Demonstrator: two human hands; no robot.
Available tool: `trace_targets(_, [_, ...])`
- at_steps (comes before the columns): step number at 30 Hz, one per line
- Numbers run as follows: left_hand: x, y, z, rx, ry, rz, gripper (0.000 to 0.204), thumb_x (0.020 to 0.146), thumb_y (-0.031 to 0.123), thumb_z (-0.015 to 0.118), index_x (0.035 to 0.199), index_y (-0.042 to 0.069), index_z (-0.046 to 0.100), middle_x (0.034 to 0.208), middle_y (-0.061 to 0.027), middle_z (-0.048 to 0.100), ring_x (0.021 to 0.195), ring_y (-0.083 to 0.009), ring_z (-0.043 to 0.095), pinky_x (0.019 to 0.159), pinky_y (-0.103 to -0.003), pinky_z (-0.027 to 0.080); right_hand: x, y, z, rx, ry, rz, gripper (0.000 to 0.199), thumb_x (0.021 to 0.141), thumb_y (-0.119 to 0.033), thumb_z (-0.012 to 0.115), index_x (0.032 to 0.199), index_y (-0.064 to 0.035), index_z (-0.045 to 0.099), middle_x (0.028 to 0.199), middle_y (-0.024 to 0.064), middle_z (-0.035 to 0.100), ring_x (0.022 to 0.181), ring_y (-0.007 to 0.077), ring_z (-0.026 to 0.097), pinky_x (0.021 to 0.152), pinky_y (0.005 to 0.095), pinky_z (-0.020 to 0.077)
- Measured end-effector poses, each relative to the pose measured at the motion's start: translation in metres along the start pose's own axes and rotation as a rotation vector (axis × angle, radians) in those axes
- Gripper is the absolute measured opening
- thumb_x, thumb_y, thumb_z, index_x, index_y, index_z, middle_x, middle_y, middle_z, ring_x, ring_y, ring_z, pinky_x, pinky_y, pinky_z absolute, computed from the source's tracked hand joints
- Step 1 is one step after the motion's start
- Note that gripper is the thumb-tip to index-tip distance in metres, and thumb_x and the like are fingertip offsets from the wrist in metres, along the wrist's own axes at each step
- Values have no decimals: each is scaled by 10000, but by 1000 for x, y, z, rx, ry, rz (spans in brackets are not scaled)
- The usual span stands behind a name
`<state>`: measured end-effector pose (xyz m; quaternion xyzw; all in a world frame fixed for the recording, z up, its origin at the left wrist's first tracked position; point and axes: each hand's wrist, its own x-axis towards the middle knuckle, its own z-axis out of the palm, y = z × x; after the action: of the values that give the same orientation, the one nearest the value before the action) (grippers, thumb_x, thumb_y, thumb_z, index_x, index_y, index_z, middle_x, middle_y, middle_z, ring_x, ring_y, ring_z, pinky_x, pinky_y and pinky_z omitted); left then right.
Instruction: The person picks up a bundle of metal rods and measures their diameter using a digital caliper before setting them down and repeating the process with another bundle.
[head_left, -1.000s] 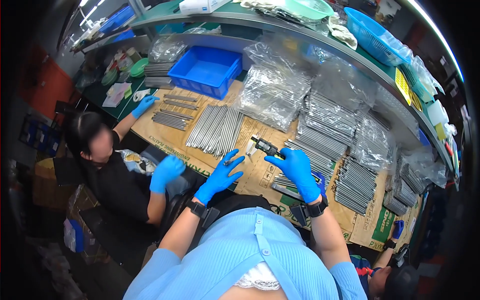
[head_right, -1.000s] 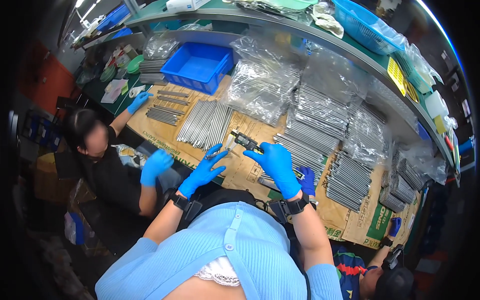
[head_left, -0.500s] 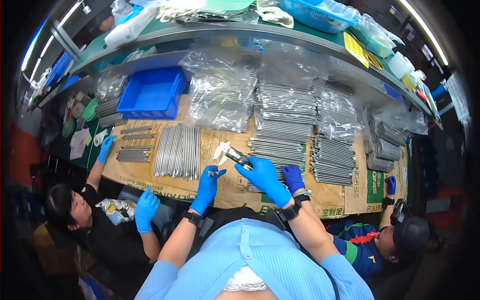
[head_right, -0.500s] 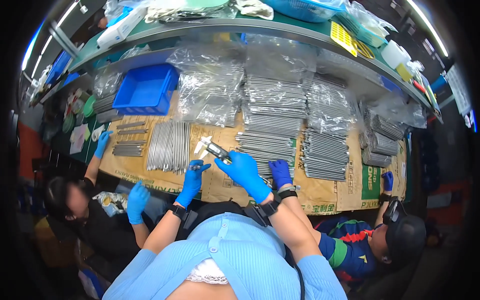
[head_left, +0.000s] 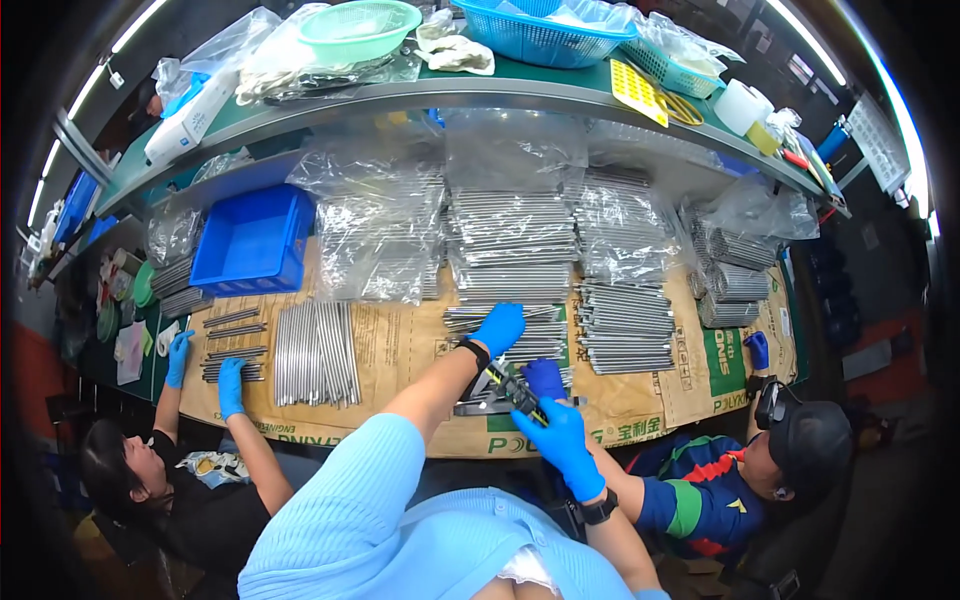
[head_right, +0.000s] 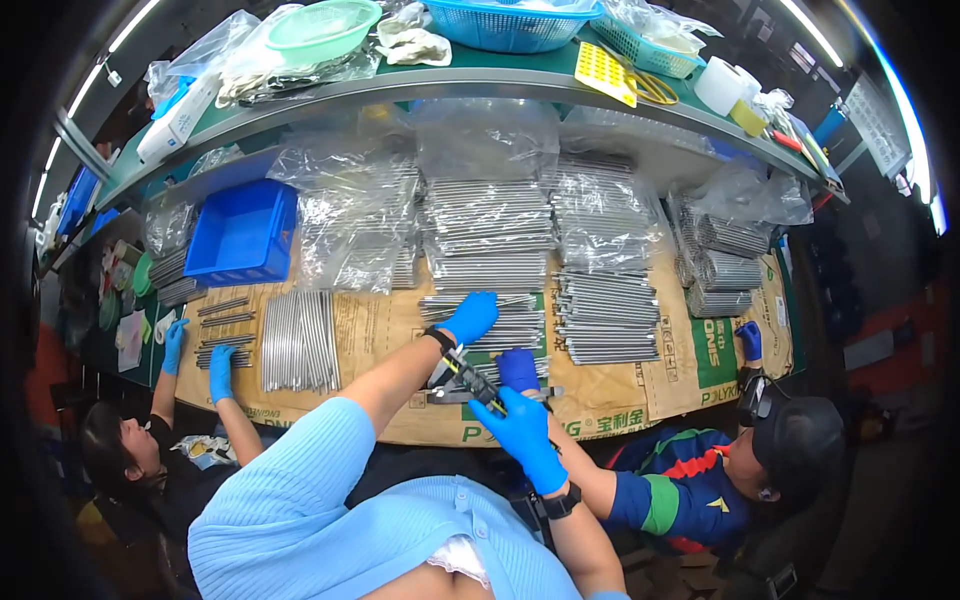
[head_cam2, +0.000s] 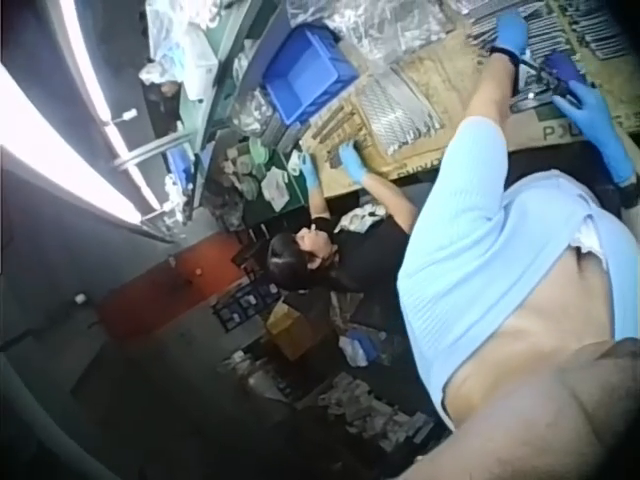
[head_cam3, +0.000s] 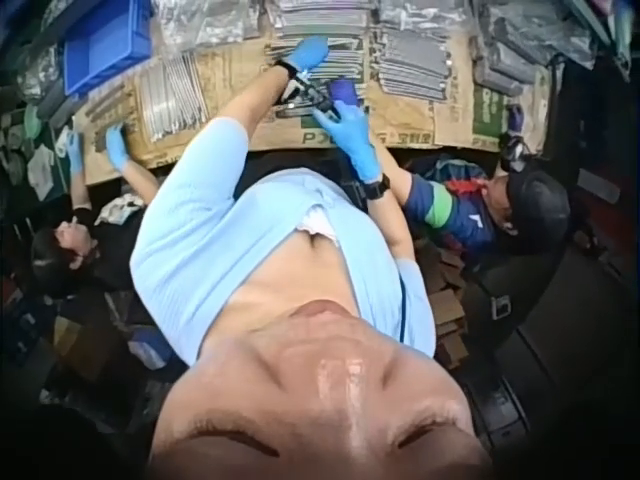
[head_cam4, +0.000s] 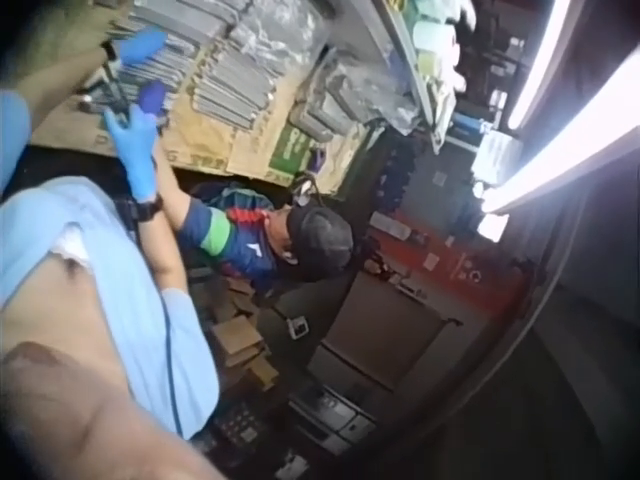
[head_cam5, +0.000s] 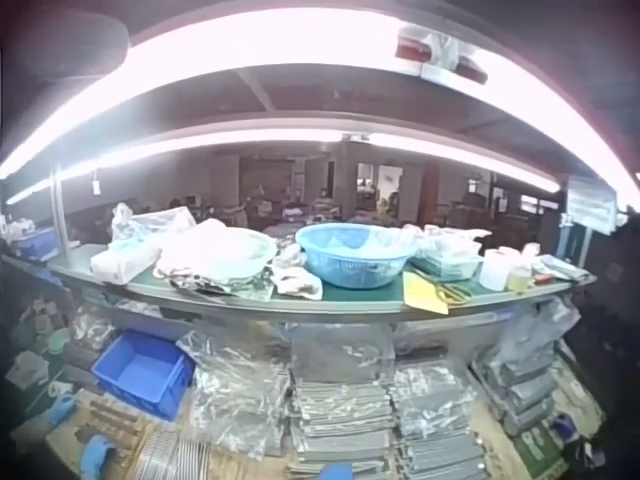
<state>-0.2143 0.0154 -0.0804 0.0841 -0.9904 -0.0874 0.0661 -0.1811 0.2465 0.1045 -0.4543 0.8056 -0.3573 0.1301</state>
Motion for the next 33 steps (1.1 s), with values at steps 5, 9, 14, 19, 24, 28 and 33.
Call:
trace_targets(5, [17,5,-3,92,-3,41,110,750,85,541,771,42,641,931,-180,596,875,-313,582,758,-418,457,-15,16,2,-9,-50,72,348,734,-356,721,716,-37,585,604,160,571,539,329,568,482,377,427])
trace_targets(9, [-19,-10,3,-286,277,-60,135,766,68,516,826,9,621,1057,-190,572,967,-339,544,818,-463,428,-9,20,13,64,-60,-8,317,732,-321,732,730,-37,589,630,165,576,558,332,575,485,378,425])
trace_targets(14, [-94,-11,-32,-214,282,-157,184,792,86,506,944,15,581,1134,-187,535,1002,-374,510,887,-485,374,16,19,17,151,-97,24,274,744,-233,729,758,3,589,612,146,565,518,199,503,478,339,388])
trace_targets(19, [-217,-61,-56,46,171,-798,441,864,231,495,1230,-11,445,1186,-201,484,1089,-355,470,933,-464,358,38,-2,36,253,-124,-33,274,754,-209,723,742,20,571,567,105,527,503,97,383,459,311,341])
trace_targets(24, [-277,-94,-73,436,222,-1275,711,789,423,604,1265,-57,382,1255,-177,427,1129,-308,448,907,-480,383,43,-21,51,279,-150,-121,274,754,-213,721,745,18,574,549,88,484,506,99,360,462,314,333])
trace_targets(28, [-269,-104,-81,85,87,-1619,830,698,506,671,1256,-43,395,1206,-156,455,1112,-281,451,920,-457,376,38,-20,53,181,-221,-125,270,753,-225,721,778,14,601,543,80,463,504,102,351,460,314,324])
trace_targets(33, [-257,-109,-70,206,10,-1621,732,680,471,691,1164,-25,456,1083,-131,486,1021,-245,484,849,-423,421,26,-13,55,179,-220,-98,287,754,-236,722,777,20,595,541,81,451,506,102,349,457,312,313])
